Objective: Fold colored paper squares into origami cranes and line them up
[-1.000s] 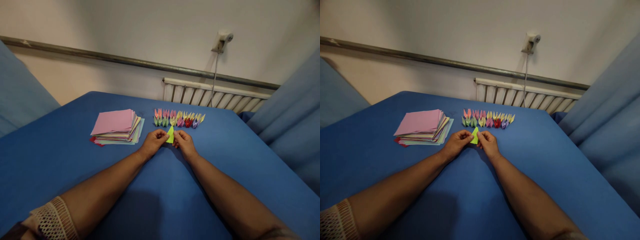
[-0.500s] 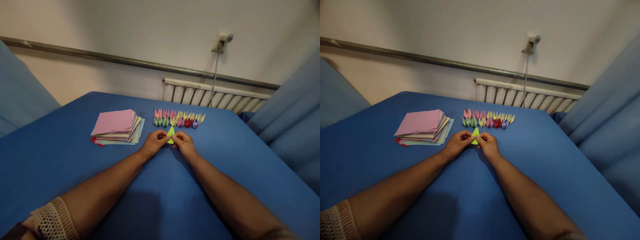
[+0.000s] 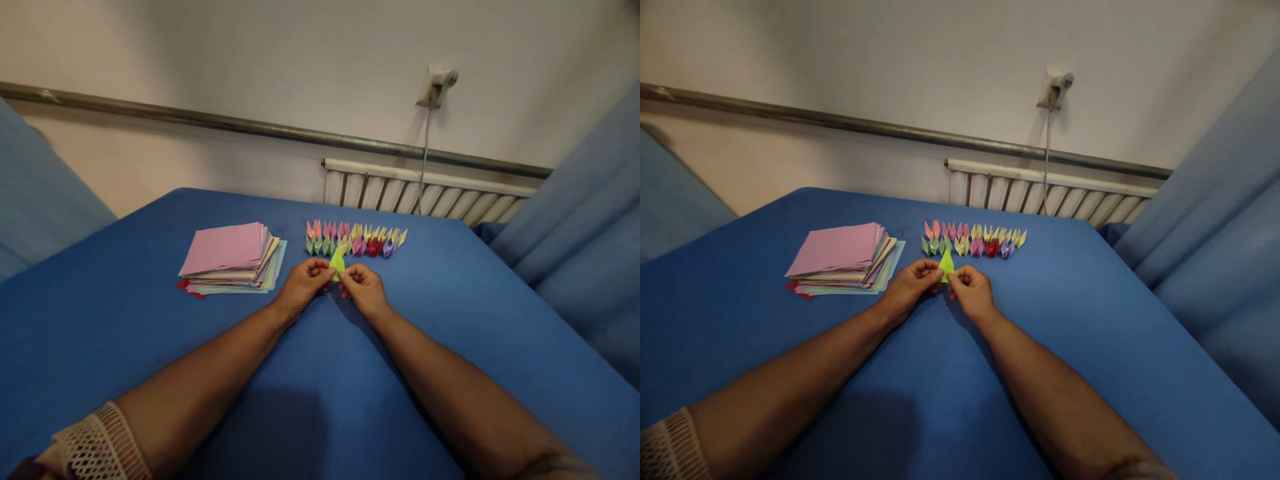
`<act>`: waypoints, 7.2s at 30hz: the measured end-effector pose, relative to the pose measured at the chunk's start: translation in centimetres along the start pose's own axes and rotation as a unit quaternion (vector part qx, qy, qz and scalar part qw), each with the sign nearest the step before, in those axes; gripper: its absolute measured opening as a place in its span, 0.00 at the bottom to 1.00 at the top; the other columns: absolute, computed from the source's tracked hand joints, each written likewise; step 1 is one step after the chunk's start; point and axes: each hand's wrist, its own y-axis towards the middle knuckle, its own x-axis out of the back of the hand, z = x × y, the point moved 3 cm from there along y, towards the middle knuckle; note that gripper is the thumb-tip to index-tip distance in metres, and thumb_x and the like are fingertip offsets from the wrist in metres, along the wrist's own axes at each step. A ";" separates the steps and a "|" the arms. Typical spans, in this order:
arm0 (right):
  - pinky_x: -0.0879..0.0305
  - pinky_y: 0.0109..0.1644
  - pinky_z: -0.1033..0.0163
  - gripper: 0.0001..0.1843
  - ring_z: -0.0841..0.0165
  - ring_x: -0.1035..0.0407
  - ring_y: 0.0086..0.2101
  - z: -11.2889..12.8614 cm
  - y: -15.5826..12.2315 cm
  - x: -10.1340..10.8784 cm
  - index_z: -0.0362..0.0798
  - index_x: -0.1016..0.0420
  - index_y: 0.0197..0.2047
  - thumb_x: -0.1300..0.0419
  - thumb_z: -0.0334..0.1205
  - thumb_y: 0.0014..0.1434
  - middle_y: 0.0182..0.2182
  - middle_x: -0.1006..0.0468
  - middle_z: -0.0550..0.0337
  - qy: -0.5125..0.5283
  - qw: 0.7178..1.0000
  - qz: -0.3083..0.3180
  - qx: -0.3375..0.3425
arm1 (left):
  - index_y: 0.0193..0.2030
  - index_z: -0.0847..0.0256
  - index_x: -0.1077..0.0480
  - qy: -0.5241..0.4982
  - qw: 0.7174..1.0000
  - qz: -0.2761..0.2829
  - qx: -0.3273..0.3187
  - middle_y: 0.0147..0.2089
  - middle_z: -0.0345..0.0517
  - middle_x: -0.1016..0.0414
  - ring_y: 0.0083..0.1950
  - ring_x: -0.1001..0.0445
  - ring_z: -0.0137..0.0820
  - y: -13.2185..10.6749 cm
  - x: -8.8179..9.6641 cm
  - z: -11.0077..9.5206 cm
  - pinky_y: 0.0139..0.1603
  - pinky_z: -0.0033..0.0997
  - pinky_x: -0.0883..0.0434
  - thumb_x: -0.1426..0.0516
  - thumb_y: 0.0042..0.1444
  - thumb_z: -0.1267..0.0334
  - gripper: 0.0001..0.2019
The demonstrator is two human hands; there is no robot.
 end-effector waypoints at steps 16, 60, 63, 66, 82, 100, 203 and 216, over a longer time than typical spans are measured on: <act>0.40 0.29 0.68 0.19 0.75 0.35 0.23 0.8 -0.8 -0.7 0.48 0.29 0.32 0.32 0.54 0.47 0.23 0.27 0.66 0.173 0.979 0.090 -0.065 | 0.33 0.64 0.28 -0.209 0.960 0.118 0.146 0.28 0.40 0.30 0.27 0.32 0.21 -0.4 0.3 0.4 0.30 0.20 0.31 0.32 0.44 0.66 0.11; 0.38 0.30 0.68 0.11 0.75 0.34 0.24 -0.7 0.3 0.8 0.47 0.25 0.30 0.29 0.42 0.46 0.23 0.25 0.65 0.228 0.964 0.096 -0.101 | 0.34 0.62 0.32 0.083 0.990 -0.029 -0.106 0.30 0.38 0.28 0.32 0.28 0.26 -1.4 -1.2 -1.1 0.36 0.27 0.30 0.35 0.43 0.61 0.13; 0.37 0.30 0.69 0.11 0.76 0.34 0.23 -0.5 0.3 0.8 0.47 0.25 0.29 0.28 0.42 0.45 0.23 0.25 0.65 0.224 0.965 0.092 -0.098 | 0.32 0.62 0.31 0.098 0.989 -0.027 -0.109 0.29 0.38 0.27 0.31 0.28 0.26 -1.3 -1.0 -1.2 0.36 0.27 0.30 0.37 0.45 0.60 0.10; 0.37 0.30 0.69 0.11 0.76 0.34 0.24 -0.5 0.3 0.7 0.47 0.24 0.29 0.28 0.42 0.45 0.24 0.24 0.64 0.216 0.967 0.097 -0.098 | 0.31 0.62 0.30 0.115 0.986 -0.038 -0.115 0.28 0.36 0.28 0.30 0.29 0.25 -1.2 -0.7 -1.2 0.34 0.26 0.31 0.38 0.47 0.61 0.08; 0.36 0.32 0.67 0.16 0.74 0.31 0.26 0.2 -0.2 0.2 0.47 0.26 0.30 0.28 0.46 0.42 0.25 0.24 0.64 0.139 0.985 0.090 -0.055 | 0.32 0.62 0.32 0.137 0.982 -0.086 -0.098 0.29 0.38 0.29 0.31 0.30 0.26 -0.6 0.0 -0.6 0.34 0.27 0.32 0.35 0.43 0.60 0.13; 0.35 0.29 0.65 0.15 0.73 0.35 0.23 0.6 -0.2 -0.1 0.49 0.28 0.26 0.30 0.49 0.43 0.22 0.27 0.65 0.074 0.997 0.023 -0.005 | 0.26 0.63 0.32 0.038 0.998 -0.018 -0.037 0.21 0.35 0.32 0.22 0.35 0.22 -1.0 -0.4 -1.1 0.24 0.22 0.39 0.33 0.42 0.58 0.14; 0.37 0.25 0.67 0.19 0.71 0.29 0.22 -0.3 -0.6 -0.9 0.45 0.26 0.29 0.31 0.53 0.44 0.22 0.23 0.60 0.011 0.989 0.133 -0.058 | 0.27 0.63 0.31 -0.058 0.998 -0.034 0.020 0.24 0.37 0.29 0.24 0.32 0.23 -1.0 -0.3 -0.9 0.25 0.23 0.35 0.32 0.38 0.61 0.14; 0.36 0.23 0.67 0.16 0.71 0.29 0.20 -0.3 -0.6 -0.8 0.44 0.26 0.26 0.32 0.50 0.47 0.23 0.21 0.56 0.012 0.992 0.103 -0.074 | 0.33 0.62 0.27 -0.041 0.993 -0.035 -0.101 0.50 0.46 0.25 0.51 0.28 0.32 -1.0 -0.1 -2.7 0.54 0.33 0.34 0.33 0.44 0.62 0.11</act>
